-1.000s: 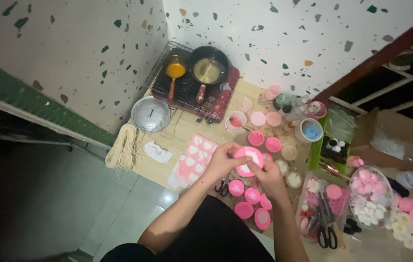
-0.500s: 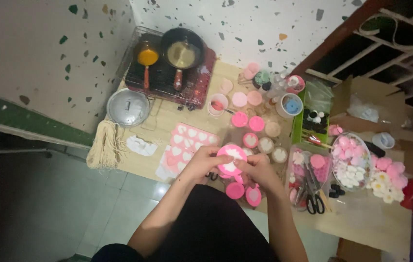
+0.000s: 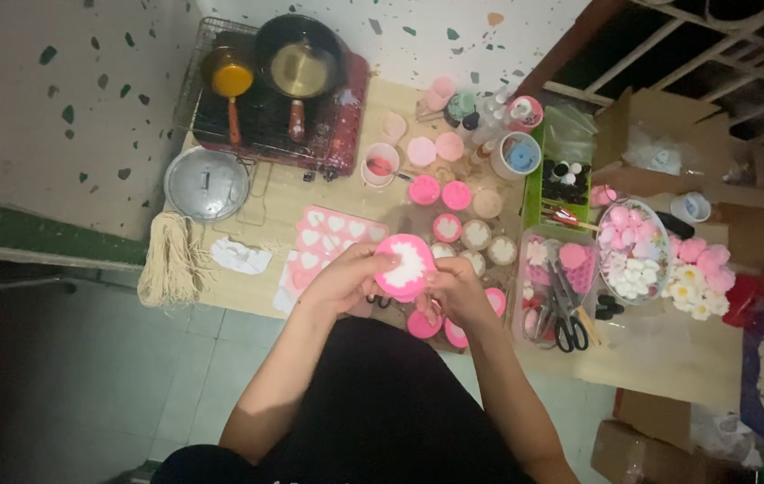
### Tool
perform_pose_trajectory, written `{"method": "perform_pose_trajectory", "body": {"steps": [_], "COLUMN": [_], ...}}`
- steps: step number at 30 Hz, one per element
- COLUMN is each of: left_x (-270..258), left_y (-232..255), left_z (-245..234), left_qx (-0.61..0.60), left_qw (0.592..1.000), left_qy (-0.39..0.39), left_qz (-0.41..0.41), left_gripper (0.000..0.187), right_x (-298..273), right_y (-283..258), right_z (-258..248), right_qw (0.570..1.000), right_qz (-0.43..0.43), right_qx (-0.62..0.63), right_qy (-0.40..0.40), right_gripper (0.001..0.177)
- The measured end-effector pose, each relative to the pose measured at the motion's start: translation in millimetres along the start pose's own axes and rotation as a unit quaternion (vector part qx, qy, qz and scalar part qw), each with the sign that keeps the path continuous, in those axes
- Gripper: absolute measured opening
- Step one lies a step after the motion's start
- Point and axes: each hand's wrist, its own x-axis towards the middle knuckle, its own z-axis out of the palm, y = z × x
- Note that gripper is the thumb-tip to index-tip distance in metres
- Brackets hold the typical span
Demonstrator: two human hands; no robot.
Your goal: The person is making flower-shaped candles by melting wax on a stove, pouring it into silicone molds, and de-molding the finished candles.
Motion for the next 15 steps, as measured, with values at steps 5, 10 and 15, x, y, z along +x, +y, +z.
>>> {"method": "perform_pose_trajectory", "body": {"steps": [5, 10, 15], "left_x": [0, -10, -40], "left_y": [18, 22, -4], "left_z": [15, 14, -22], "left_qx": [-0.027, 0.039, 0.150], "left_qw": [1.000, 0.997, 0.963], "left_qy": [0.003, 0.065, 0.226], "left_qz": [-0.010, -0.018, 0.012], "left_gripper": [0.027, 0.033, 0.043], "right_x": [-3, 9, 114], "right_y": [4, -1, 66], "right_z": [1, 5, -67], "right_qw": [1.000, 0.993, 0.963], "right_qz": [-0.024, -0.022, 0.029], "right_qx": [0.004, -0.107, -0.268], "right_qy": [-0.010, -0.046, -0.020], "right_gripper": [0.018, 0.018, 0.023]}}
